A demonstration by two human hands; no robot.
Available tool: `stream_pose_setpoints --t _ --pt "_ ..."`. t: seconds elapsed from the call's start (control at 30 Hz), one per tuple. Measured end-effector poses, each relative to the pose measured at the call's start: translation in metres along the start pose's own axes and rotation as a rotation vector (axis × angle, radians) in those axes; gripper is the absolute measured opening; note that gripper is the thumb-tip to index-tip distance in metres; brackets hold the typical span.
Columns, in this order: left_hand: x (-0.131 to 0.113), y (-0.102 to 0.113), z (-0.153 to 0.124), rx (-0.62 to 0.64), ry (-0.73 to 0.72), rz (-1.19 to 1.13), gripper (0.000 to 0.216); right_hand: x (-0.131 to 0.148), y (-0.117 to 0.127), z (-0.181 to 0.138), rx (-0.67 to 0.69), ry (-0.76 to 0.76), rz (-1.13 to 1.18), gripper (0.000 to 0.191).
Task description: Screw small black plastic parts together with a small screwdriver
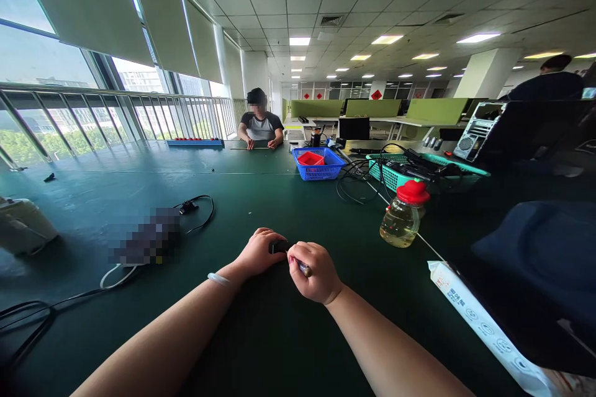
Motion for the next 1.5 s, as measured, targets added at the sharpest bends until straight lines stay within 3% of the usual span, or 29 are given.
stream_pose_setpoints --t 0.33,0.5,0.67,0.87,1.07,1.17,1.5 --pt "0.002 -0.002 0.001 -0.007 -0.002 0.011 0.034 0.010 -0.006 0.001 0.097 0.153 -0.141 0.015" --pt "0.005 -0.004 0.001 -0.004 0.002 0.011 0.035 0.017 -0.017 -0.001 0.229 0.201 -0.275 0.014" --pt "0.005 -0.003 0.001 0.000 0.015 0.007 0.039 0.018 -0.026 -0.005 0.358 0.187 -0.269 0.010" --pt "0.003 -0.002 0.000 0.001 0.016 0.020 0.036 0.009 -0.016 -0.002 0.170 0.056 -0.151 0.013" --pt "0.002 0.000 0.000 0.008 0.027 0.010 0.037 -0.020 -0.011 -0.002 0.070 -0.360 0.183 0.013" --pt "0.001 0.001 0.000 0.015 0.030 0.003 0.037 -0.030 -0.011 -0.004 0.005 -0.488 0.302 0.008" --pt "0.003 0.000 0.000 0.008 0.049 -0.006 0.038 -0.031 -0.010 -0.007 -0.038 -0.460 0.271 0.005"
Point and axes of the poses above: each hand's wrist, its own z-axis towards the middle knuckle, its own y-axis out of the back of the hand, x = y × z, the point moved 4 cm from there along z, towards the middle knuckle, and after that the axes turned 3 degrees about -y, right-handed, at the moved point
